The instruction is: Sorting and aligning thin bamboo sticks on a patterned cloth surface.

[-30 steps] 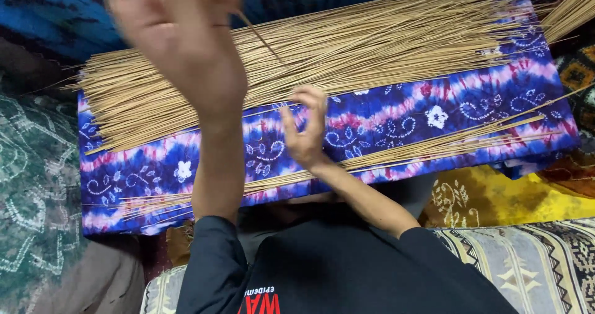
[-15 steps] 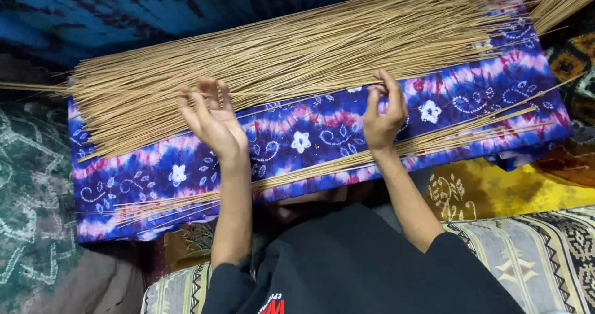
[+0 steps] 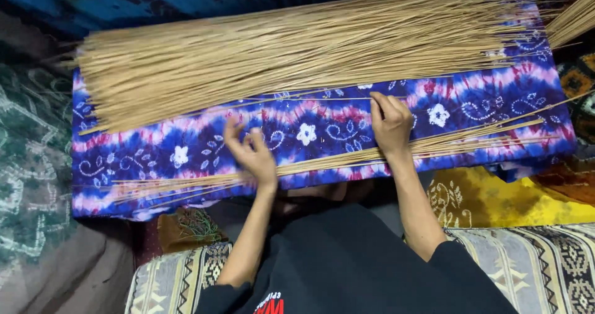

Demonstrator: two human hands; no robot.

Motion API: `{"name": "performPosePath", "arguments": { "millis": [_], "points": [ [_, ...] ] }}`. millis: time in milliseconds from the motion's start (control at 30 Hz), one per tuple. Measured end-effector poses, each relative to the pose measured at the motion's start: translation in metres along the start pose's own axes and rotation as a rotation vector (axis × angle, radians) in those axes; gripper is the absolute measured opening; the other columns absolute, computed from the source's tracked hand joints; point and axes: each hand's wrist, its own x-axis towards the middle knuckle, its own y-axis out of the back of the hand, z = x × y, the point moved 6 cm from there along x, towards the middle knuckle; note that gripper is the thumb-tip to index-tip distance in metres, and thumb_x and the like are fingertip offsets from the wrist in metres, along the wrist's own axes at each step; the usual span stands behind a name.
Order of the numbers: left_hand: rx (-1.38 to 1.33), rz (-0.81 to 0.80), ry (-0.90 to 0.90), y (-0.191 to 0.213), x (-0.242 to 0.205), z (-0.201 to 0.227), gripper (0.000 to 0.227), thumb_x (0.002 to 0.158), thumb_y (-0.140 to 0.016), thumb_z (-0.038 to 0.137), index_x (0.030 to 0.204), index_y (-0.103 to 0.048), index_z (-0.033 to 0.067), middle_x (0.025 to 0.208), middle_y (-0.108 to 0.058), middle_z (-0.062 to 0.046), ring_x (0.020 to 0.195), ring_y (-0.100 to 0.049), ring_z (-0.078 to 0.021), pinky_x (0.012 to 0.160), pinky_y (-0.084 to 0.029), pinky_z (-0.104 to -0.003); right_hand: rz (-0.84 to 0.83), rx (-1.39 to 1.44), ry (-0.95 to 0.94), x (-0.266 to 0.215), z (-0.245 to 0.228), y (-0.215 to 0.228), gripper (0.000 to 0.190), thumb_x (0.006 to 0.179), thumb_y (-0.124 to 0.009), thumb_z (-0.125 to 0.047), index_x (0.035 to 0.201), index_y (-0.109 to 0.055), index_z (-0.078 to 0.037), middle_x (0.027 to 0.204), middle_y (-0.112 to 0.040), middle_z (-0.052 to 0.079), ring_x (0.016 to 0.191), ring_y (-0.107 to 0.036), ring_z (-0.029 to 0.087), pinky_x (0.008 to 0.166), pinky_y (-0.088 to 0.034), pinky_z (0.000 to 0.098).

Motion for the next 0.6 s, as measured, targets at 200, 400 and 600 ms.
{"name": "performPosePath", "arguments": {
  "millis": [200,400,600],
  "points": [
    [0.424,-0.566,-0.712,-0.084,-0.048,0.028,0.035,0.092,-0.078,0.02,0.126,-0.07,0.0208,0.117,-0.07,0.003,0.117,-0.062,-0.0152,0.117,-0.018,-0.055,-0.097,-0.003,0.116,0.0,-0.033,-0.033,0.012,0.096,-0.074,-0.011,0.108,-0.077,-0.013,0.074,-0.066,0.006,0.074,-0.069,0.03,0.067,-0.053,0.04],
    [0.538,-0.643,-0.761,-0.117,-0.05,-0.006,0.024,0.095,-0.073,0.019,0.118,-0.067,0.0225,0.109,-0.068,0.002,0.102,-0.067,-0.0144,0.109,-0.027,-0.049,-0.143,0.075,0.164,-0.01,-0.045,-0.058,0.012,0.096,-0.072,-0.012,0.108,-0.074,-0.012,0.075,-0.067,0.006,0.075,-0.071,0.03,0.067,-0.054,0.0404],
    [0.523,-0.685,-0.838,-0.119,-0.029,-0.007,0.01,0.096,-0.072,0.02,0.104,-0.068,0.0246,0.092,-0.068,0.009,0.093,-0.066,-0.011,0.107,-0.031,-0.046,-0.08,0.119,0.109,-0.006,-0.043,-0.055,0.014,0.097,-0.071,-0.012,0.112,-0.073,-0.011,0.075,-0.065,0.007,0.074,-0.07,0.03,0.066,-0.054,0.0395]
  ]
}}
